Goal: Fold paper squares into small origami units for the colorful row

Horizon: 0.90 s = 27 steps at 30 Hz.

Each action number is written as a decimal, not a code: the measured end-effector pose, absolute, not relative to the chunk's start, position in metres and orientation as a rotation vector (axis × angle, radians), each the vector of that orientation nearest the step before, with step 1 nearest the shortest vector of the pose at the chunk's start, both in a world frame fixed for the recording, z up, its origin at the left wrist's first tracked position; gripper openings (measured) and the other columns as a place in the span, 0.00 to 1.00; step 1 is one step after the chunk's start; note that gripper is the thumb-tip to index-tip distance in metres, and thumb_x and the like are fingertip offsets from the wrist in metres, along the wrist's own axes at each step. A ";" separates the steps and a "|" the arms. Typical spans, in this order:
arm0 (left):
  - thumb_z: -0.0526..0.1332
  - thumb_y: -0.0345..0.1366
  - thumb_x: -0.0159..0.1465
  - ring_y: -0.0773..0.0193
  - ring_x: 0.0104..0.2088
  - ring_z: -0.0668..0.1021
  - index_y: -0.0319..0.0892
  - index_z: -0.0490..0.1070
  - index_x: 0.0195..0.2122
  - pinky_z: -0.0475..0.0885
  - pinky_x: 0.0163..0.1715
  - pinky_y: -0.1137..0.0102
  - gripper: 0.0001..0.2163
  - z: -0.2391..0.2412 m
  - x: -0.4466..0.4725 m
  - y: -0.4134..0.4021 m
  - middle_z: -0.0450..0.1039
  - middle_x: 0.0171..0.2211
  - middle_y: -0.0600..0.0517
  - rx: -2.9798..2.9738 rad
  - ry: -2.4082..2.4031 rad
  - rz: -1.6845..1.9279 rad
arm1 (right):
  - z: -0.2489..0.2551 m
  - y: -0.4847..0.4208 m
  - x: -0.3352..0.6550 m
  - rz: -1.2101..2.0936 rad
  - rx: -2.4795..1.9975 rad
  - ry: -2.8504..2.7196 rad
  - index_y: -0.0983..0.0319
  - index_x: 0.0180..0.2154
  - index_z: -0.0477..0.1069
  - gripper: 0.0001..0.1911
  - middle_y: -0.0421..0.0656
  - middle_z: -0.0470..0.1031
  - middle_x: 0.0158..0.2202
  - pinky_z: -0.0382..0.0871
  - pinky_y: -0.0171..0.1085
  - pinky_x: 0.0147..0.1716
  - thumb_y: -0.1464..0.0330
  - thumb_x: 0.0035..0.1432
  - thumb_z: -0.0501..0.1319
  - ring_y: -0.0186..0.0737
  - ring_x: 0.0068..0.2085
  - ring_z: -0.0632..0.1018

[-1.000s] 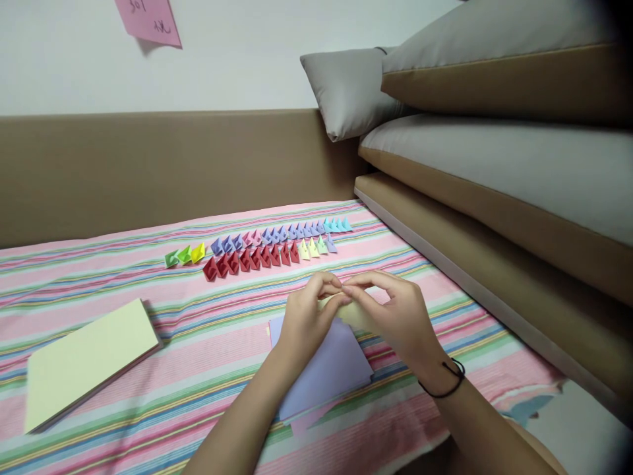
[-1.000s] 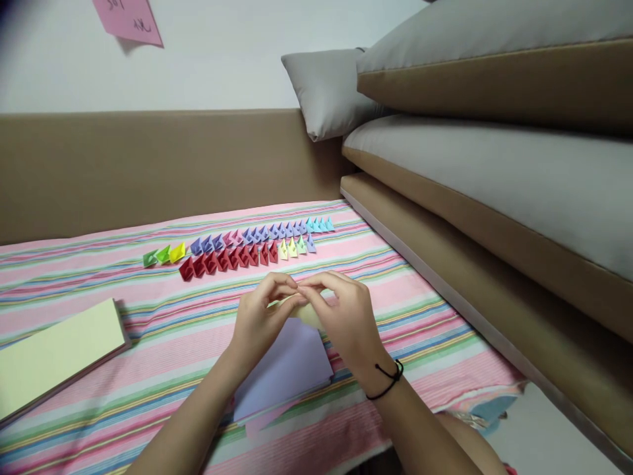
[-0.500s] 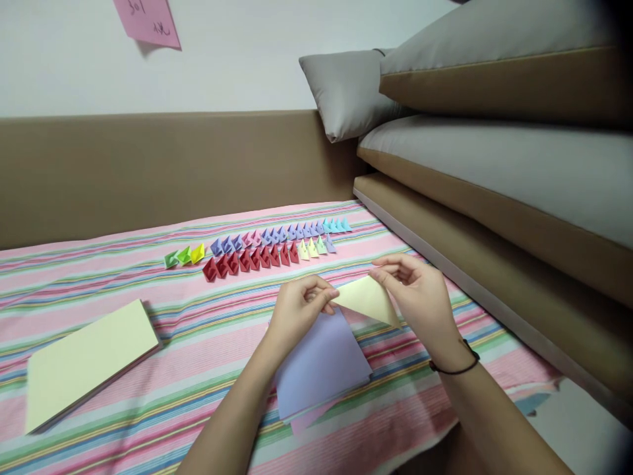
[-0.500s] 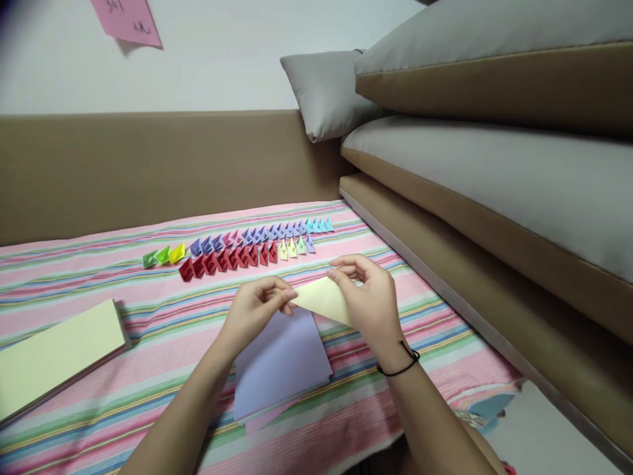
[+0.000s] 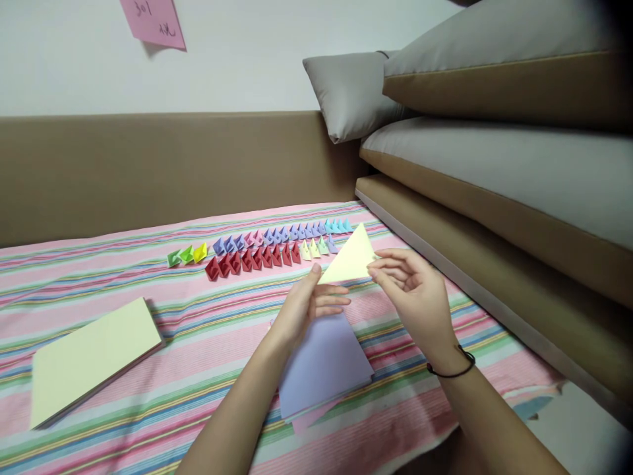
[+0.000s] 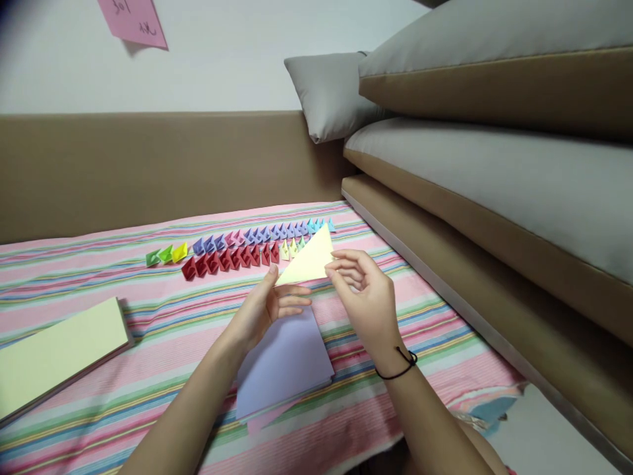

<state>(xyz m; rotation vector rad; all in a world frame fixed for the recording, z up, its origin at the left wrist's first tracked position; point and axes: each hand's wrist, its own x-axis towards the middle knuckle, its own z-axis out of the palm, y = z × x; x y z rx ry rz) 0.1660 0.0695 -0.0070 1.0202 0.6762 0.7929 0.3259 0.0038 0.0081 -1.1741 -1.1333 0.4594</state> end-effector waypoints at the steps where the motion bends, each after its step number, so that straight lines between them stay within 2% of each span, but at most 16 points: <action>1: 0.58 0.52 0.58 0.59 0.33 0.80 0.36 0.71 0.41 0.74 0.32 0.70 0.22 -0.007 0.166 0.069 0.78 0.37 0.42 0.997 0.645 0.778 | 0.006 0.004 0.325 0.486 -1.179 -1.148 0.59 0.42 0.68 0.13 0.42 0.73 0.36 0.72 0.37 0.38 0.69 0.53 0.63 0.38 0.37 0.77; 4: 0.64 0.44 0.55 0.60 0.35 0.80 0.37 0.72 0.41 0.74 0.36 0.70 0.17 -0.006 0.165 0.069 0.77 0.40 0.44 1.031 0.623 0.810 | 0.002 0.006 0.323 0.530 -1.215 -1.152 0.57 0.44 0.65 0.17 0.41 0.69 0.42 0.73 0.36 0.36 0.69 0.51 0.64 0.36 0.35 0.78; 8: 0.66 0.41 0.53 0.62 0.33 0.78 0.37 0.73 0.39 0.74 0.33 0.71 0.15 -0.005 0.160 0.072 0.77 0.35 0.47 1.199 0.671 0.819 | 0.001 0.005 0.323 0.603 -1.268 -1.148 0.55 0.48 0.61 0.25 0.43 0.66 0.48 0.74 0.36 0.34 0.70 0.48 0.65 0.36 0.33 0.79; 11: 0.69 0.37 0.50 0.65 0.31 0.77 0.37 0.74 0.38 0.72 0.30 0.73 0.16 -0.007 0.161 0.072 0.77 0.32 0.49 1.366 0.718 0.788 | 0.002 0.004 0.322 0.683 -1.292 -1.190 0.53 0.51 0.59 0.29 0.43 0.67 0.50 0.74 0.36 0.33 0.70 0.48 0.65 0.36 0.32 0.80; 13: 0.69 0.36 0.49 0.67 0.27 0.75 0.36 0.76 0.35 0.69 0.27 0.75 0.12 -0.010 0.163 0.071 0.76 0.28 0.51 1.454 0.745 0.801 | 0.002 0.004 0.321 0.744 -1.277 -1.200 0.52 0.52 0.57 0.31 0.43 0.70 0.48 0.74 0.36 0.33 0.70 0.47 0.66 0.38 0.33 0.80; 15: 0.68 0.36 0.50 0.69 0.25 0.73 0.36 0.76 0.31 0.67 0.26 0.76 0.10 -0.012 0.164 0.071 0.75 0.25 0.52 1.487 0.755 0.822 | 0.002 0.004 0.320 0.825 -1.266 -1.178 0.55 0.52 0.58 0.31 0.43 0.75 0.41 0.74 0.36 0.33 0.70 0.47 0.66 0.40 0.34 0.80; 19: 0.69 0.38 0.49 0.66 0.27 0.76 0.36 0.77 0.32 0.70 0.28 0.74 0.12 -0.015 0.163 0.072 0.78 0.28 0.50 1.445 0.755 0.803 | 0.002 0.006 0.319 0.949 -1.297 -1.126 0.60 0.49 0.62 0.25 0.41 0.78 0.28 0.73 0.37 0.35 0.68 0.49 0.65 0.41 0.33 0.80; 23: 0.69 0.41 0.49 0.62 0.26 0.78 0.34 0.75 0.34 0.72 0.28 0.70 0.16 -0.014 0.162 0.074 0.78 0.27 0.47 1.387 0.821 0.764 | 0.002 0.006 0.320 0.927 -1.283 -1.142 0.61 0.46 0.65 0.22 0.40 0.78 0.28 0.71 0.36 0.36 0.68 0.48 0.66 0.39 0.33 0.79; 27: 0.72 0.37 0.45 0.60 0.34 0.80 0.37 0.70 0.42 0.72 0.32 0.72 0.23 -0.012 0.163 0.074 0.78 0.36 0.45 1.377 0.798 0.854 | 0.003 0.004 0.319 0.940 -1.319 -1.205 0.62 0.43 0.67 0.18 0.41 0.77 0.28 0.71 0.35 0.33 0.67 0.49 0.65 0.39 0.32 0.78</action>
